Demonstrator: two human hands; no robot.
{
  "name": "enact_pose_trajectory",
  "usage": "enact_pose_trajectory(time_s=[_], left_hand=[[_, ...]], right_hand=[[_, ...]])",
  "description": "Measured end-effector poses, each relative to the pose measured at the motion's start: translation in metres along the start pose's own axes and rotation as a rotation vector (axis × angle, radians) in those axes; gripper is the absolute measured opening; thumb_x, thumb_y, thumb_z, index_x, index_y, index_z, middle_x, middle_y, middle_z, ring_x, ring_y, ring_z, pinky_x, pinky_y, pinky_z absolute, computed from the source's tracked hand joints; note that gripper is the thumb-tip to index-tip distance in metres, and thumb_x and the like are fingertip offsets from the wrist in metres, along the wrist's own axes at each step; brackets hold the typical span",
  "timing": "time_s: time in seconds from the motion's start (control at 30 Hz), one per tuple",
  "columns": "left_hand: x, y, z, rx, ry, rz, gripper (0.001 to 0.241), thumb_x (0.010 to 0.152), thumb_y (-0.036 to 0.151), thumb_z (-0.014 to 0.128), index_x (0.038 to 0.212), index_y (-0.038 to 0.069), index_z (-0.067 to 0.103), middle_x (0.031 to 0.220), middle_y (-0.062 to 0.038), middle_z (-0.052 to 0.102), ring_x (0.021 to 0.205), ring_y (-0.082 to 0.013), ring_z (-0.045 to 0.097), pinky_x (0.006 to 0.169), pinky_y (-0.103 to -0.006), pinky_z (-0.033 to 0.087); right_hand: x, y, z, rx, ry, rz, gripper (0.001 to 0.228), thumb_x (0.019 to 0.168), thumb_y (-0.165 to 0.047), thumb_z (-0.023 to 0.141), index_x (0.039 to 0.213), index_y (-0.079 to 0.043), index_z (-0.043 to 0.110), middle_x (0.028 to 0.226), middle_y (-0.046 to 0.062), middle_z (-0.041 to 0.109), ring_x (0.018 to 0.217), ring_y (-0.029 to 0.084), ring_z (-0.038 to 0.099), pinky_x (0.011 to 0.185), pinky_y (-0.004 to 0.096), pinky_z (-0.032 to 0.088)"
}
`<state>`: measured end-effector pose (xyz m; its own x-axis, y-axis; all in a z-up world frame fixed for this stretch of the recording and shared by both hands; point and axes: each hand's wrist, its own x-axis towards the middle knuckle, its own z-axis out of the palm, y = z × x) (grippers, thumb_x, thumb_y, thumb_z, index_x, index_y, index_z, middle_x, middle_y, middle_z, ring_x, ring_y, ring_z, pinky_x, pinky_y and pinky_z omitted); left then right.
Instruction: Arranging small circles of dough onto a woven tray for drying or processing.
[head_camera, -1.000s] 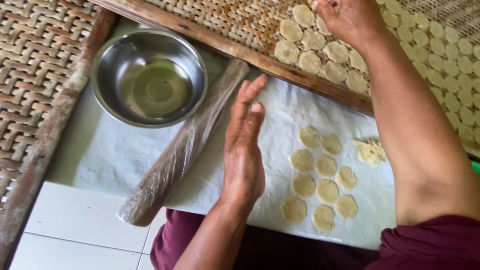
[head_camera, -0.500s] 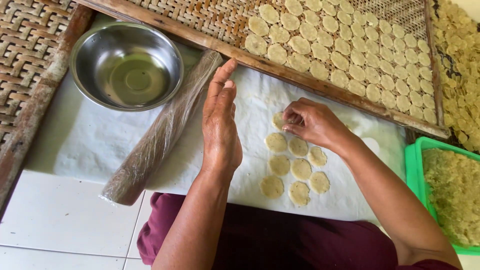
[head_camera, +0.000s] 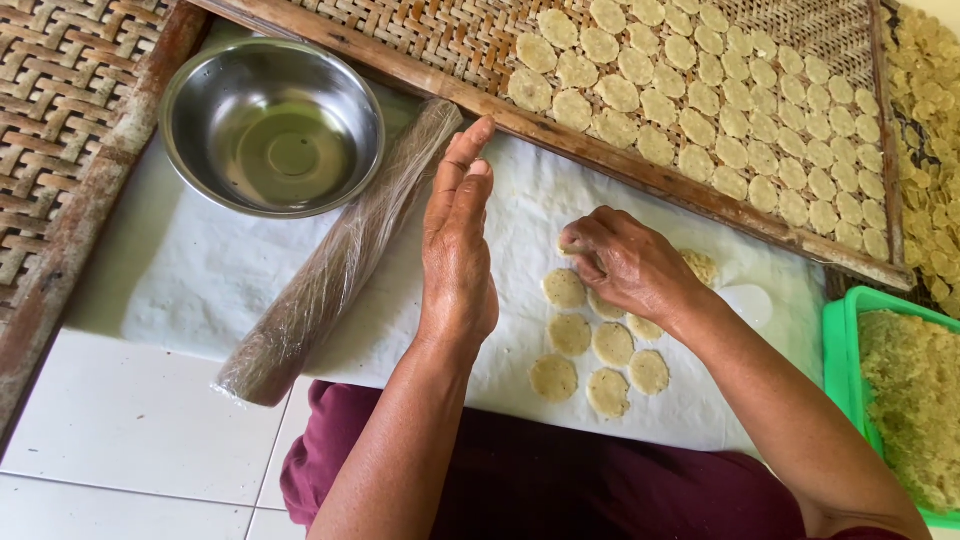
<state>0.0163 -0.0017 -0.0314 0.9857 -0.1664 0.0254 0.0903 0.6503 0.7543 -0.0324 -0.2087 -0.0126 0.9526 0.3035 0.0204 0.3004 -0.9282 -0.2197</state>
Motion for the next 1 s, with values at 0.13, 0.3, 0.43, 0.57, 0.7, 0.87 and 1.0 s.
enact_pose_trajectory(time_s=[0.13, 0.3, 0.43, 0.57, 0.7, 0.87, 1.0], left_hand=[[-0.002, 0.005, 0.002, 0.021, 0.007, -0.029, 0.051, 0.105, 0.028, 0.049, 0.152, 0.008, 0.049, 0.168, -0.01, 0.034, 0.162, -0.0236, 0.017, 0.129, -0.0444, 0.011], [0.001, 0.002, 0.002, 0.02, 0.008, -0.03, 0.053, 0.104, 0.031, 0.05, 0.152, 0.009, 0.048, 0.17, -0.014, 0.032, 0.162, -0.0259, 0.018, 0.128, -0.0451, 0.011], [0.001, 0.005, 0.002, 0.054, 0.02, -0.064, 0.054, 0.103, 0.032, 0.05, 0.152, 0.011, 0.048, 0.17, -0.012, 0.027, 0.161, -0.026, 0.017, 0.127, -0.046, 0.012], [0.001, 0.007, 0.003, 0.043, 0.006, -0.048, 0.052, 0.104, 0.031, 0.05, 0.151, 0.011, 0.048, 0.171, -0.014, 0.029, 0.161, -0.026, 0.016, 0.127, -0.0459, 0.011], [0.001, 0.004, 0.003, 0.039, 0.002, -0.031, 0.05, 0.104, 0.028, 0.049, 0.15, 0.01, 0.05, 0.171, -0.016, 0.03, 0.161, -0.0262, 0.017, 0.127, -0.0443, 0.012], [0.001, 0.006, 0.003, 0.014, 0.021, -0.064, 0.05, 0.102, 0.026, 0.049, 0.15, 0.011, 0.05, 0.171, -0.014, 0.028, 0.16, -0.026, 0.019, 0.126, -0.043, 0.012], [0.0, 0.011, 0.002, 0.057, 0.023, -0.037, 0.049, 0.102, 0.026, 0.05, 0.148, 0.011, 0.053, 0.171, -0.016, 0.032, 0.162, -0.0236, 0.015, 0.126, -0.0424, 0.009]], right_hand=[[0.0, 0.015, 0.009, 0.129, 0.115, -0.01, 0.026, 0.088, -0.003, 0.068, 0.113, -0.009, 0.066, 0.105, 0.01, 0.07, 0.089, 0.025, 0.071, 0.078, 0.036, 0.059], [0.001, 0.045, 0.02, 0.483, -0.036, 0.224, 0.029, 0.091, 0.0, 0.062, 0.119, -0.008, 0.068, 0.098, 0.004, 0.075, 0.09, 0.01, 0.071, 0.082, 0.026, 0.059], [0.002, 0.042, 0.016, 0.538, -0.098, 0.309, 0.031, 0.093, 0.003, 0.059, 0.121, -0.008, 0.068, 0.096, 0.004, 0.075, 0.086, 0.012, 0.068, 0.079, 0.028, 0.057], [0.002, 0.032, 0.014, 0.538, -0.084, 0.262, 0.033, 0.087, 0.003, 0.068, 0.119, -0.007, 0.066, 0.092, 0.001, 0.072, 0.084, 0.008, 0.068, 0.08, 0.025, 0.059], [0.006, 0.042, 0.016, 0.524, -0.099, 0.301, 0.034, 0.089, 0.0, 0.073, 0.122, -0.009, 0.068, 0.089, 0.004, 0.07, 0.082, 0.013, 0.065, 0.077, 0.028, 0.058], [0.033, 0.062, -0.019, 0.531, -0.236, 0.354, 0.04, 0.086, -0.008, 0.075, 0.124, -0.013, 0.065, 0.099, 0.002, 0.072, 0.094, 0.013, 0.07, 0.09, 0.029, 0.061], [0.06, 0.068, -0.06, 0.63, -0.318, 0.525, 0.038, 0.089, -0.007, 0.069, 0.126, -0.012, 0.063, 0.107, 0.008, 0.072, 0.097, 0.018, 0.07, 0.089, 0.031, 0.061]])
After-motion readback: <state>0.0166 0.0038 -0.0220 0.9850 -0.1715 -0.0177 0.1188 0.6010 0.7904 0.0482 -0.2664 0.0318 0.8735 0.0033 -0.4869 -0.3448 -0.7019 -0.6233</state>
